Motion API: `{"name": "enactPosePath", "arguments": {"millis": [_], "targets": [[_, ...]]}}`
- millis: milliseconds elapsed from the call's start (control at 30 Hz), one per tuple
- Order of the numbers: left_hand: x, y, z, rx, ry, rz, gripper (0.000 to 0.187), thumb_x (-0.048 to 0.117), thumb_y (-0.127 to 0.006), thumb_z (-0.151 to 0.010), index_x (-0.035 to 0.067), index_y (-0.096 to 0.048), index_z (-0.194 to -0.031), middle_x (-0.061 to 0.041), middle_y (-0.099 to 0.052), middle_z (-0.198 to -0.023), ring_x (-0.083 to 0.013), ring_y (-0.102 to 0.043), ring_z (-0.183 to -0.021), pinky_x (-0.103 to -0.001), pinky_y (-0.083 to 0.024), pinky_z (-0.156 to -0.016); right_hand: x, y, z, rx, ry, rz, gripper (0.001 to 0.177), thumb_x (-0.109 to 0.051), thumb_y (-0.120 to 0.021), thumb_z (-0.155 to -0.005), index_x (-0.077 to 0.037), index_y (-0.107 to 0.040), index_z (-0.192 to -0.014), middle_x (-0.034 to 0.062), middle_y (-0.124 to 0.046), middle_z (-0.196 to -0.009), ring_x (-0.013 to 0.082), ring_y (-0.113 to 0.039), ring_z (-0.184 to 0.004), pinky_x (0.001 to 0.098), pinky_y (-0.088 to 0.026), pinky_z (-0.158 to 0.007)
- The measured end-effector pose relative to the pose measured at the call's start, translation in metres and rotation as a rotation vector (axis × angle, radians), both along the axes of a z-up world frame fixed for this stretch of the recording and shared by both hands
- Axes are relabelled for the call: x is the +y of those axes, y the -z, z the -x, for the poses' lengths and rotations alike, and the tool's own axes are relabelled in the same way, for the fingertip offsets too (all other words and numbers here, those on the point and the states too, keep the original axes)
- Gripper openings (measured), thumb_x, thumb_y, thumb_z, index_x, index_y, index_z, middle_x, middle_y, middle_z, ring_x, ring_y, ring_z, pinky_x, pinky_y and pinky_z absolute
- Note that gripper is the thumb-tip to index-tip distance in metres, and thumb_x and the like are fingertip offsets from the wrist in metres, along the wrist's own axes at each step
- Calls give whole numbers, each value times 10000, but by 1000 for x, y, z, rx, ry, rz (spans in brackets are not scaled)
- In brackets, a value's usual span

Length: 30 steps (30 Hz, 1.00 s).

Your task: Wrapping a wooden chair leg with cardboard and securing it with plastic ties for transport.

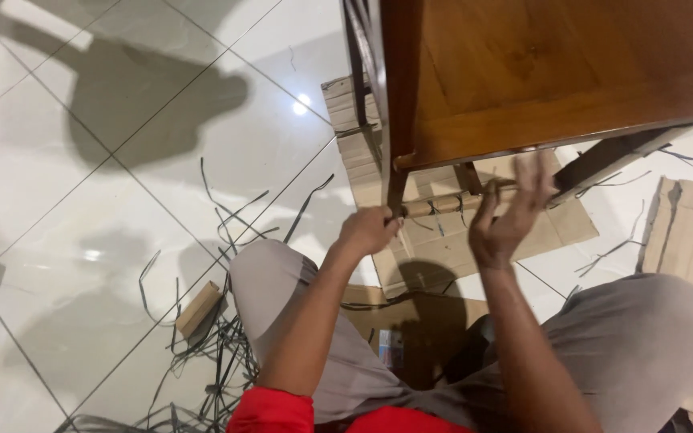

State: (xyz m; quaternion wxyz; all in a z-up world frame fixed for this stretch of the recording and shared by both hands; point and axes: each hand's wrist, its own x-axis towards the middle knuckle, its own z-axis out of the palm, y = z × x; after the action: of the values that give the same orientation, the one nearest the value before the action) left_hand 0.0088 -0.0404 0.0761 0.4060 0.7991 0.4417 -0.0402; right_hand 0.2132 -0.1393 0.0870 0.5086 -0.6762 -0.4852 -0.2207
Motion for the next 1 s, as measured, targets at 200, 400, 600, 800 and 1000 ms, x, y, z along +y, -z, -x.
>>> {"name": "enactPosePath", "arguments": {"millis": [200,400,600,800,1000], "targets": [[-13,-2,-27,-29,262,-23,456,345,-557,-981,6,-720,-1239,-275,-732,-1174,-492,-684,-1137,-593,-542,-954,-18,72,22,424,-93,210,198,-47,-569,-1076,0,-621,-1261,262,-591,-1129,514,-671,-1005,604,-576,-866],[-29,10,-68,-72,525,-2,434,338,-504,-1039,43,-615,-1338,-238,-684,-1250,-440,-653,-1208,-581,-546,-1012,-62,86,25,590,28,564,231,-232,-630,-1060,-75,-695,-1216,184,-668,-1129,399,-743,-951,491,-615,-780],[-77,40,-109,-120,693,-129,365,310,-559,-975,16,-656,-1169,-241,-696,-1064,-472,-695,-1067,-608,-563,-896,-122,148,16,810,200,829,266,-133,-596,-999,-94,-682,-1247,184,-690,-1195,404,-678,-1161,521,-568,-961],[-146,18,-152,-158,828,-23,370,276,-623,-948,21,-679,-1210,-250,-712,-1097,-462,-711,-1075,-623,-564,-889,-95,103,12,1737,1227,1196,533,-304,-589,-1006,107,-608,-1345,358,-499,-1467,586,-436,-1356,822,-157,-1035],[-174,33,-169,-148,1013,-101,373,268,-648,-942,11,-672,-1212,-232,-699,-1051,-457,-716,-1008,-616,-567,-811,-163,147,-3,1496,913,977,425,-296,-644,-959,-4,-646,-1267,260,-602,-1328,476,-554,-1241,671,-312,-995]]}}
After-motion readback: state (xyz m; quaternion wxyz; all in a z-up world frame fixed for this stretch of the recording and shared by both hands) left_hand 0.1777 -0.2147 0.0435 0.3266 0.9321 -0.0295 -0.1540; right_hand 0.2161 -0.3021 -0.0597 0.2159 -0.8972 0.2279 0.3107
